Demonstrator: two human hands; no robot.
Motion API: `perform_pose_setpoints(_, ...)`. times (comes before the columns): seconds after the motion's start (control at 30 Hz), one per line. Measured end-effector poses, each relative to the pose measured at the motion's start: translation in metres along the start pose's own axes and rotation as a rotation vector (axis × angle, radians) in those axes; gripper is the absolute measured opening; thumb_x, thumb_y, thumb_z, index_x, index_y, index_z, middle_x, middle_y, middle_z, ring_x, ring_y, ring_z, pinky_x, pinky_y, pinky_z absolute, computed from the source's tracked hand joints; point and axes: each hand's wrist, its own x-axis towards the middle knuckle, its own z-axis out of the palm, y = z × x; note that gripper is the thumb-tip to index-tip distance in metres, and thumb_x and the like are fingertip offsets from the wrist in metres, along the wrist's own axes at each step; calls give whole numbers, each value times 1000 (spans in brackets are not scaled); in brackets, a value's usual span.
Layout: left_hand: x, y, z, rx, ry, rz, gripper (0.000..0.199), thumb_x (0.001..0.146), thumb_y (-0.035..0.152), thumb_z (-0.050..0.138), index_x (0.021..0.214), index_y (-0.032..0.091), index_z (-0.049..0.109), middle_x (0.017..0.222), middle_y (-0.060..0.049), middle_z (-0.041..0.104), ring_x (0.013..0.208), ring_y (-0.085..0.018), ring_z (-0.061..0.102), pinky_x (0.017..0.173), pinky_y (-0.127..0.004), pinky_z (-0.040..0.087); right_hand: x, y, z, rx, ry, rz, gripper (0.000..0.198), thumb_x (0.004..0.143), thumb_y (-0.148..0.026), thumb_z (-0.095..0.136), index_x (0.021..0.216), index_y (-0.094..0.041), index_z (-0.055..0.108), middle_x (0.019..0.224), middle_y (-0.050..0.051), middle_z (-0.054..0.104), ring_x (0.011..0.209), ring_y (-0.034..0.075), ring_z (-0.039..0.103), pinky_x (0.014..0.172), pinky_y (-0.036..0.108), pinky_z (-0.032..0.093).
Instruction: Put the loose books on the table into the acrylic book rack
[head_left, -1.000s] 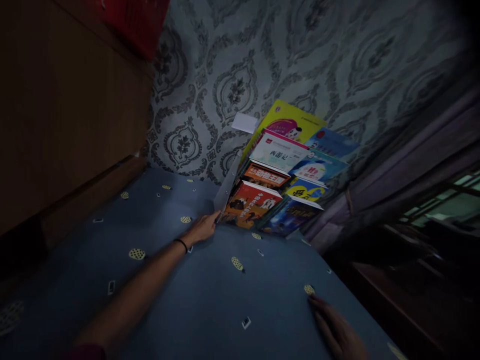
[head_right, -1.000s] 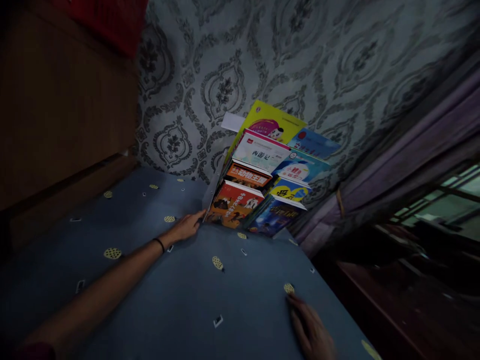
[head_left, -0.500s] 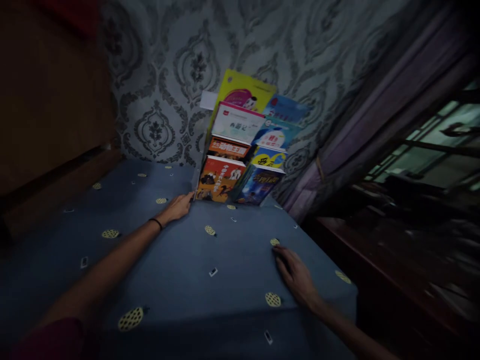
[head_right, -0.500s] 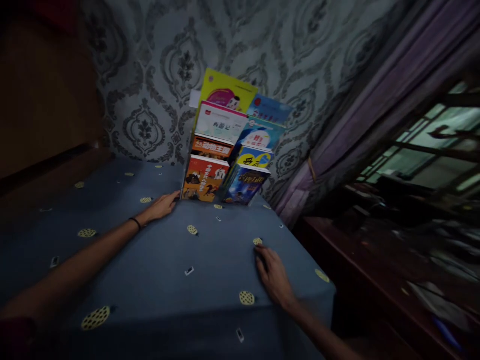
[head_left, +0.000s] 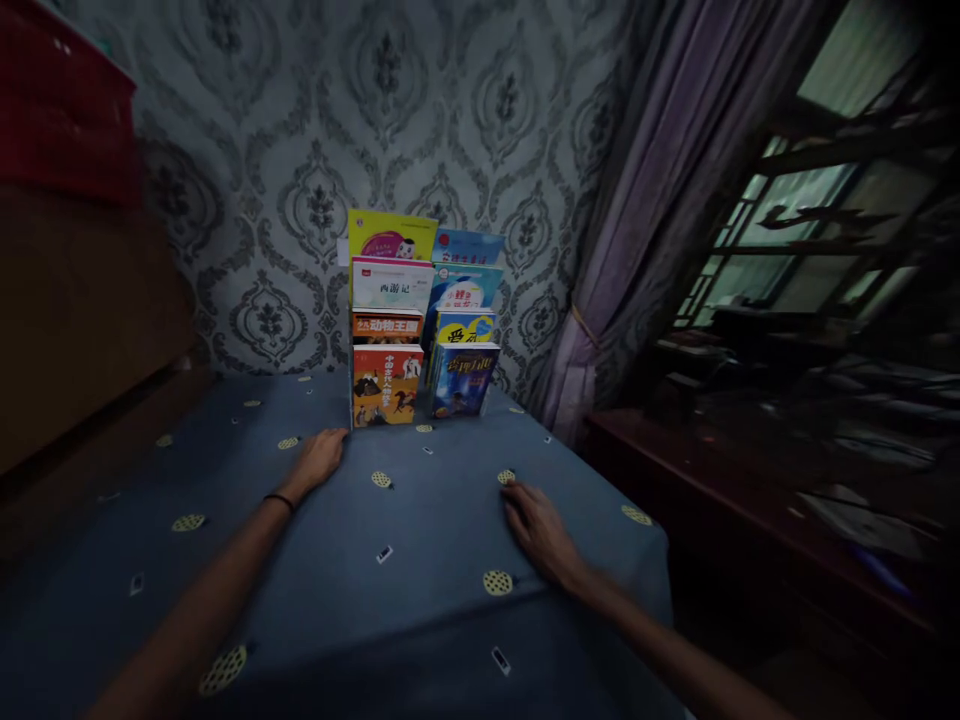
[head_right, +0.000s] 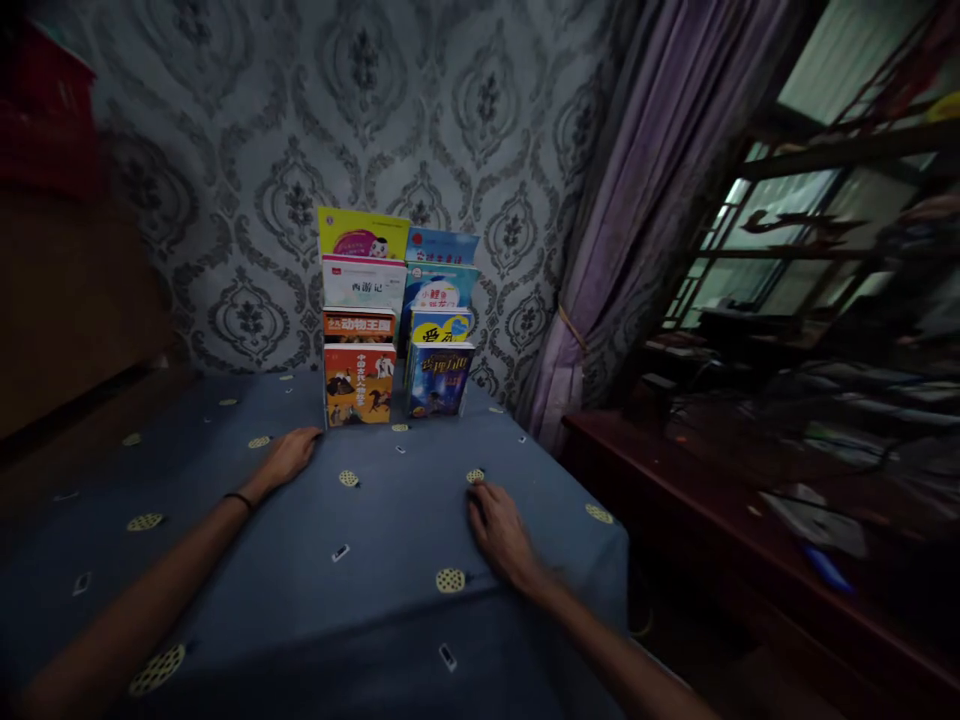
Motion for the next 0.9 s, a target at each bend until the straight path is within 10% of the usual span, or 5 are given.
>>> perform_pose_setpoints(0.63, -9, -7, 7, 40, 92, 84, 42, 94, 21, 35, 121, 13, 67, 129, -15, 70, 123, -26, 65, 109, -43, 49, 1, -5, -10, 123, 2, 28, 26, 91, -22, 47, 105, -22, 68, 116, 12, 71, 108, 27, 66, 101, 46, 51)
perform_pose_setpoints(0.9, -10, -14, 17, -23, 98, 68, 43, 93, 24, 33, 119, 16, 67, 128, -15, 70, 121, -28, 65, 110, -49, 48, 93, 34, 9, 234, -5, 214, 18, 94, -25, 56, 103, -20, 71, 103, 6, 73, 99, 24, 68, 93, 42, 55)
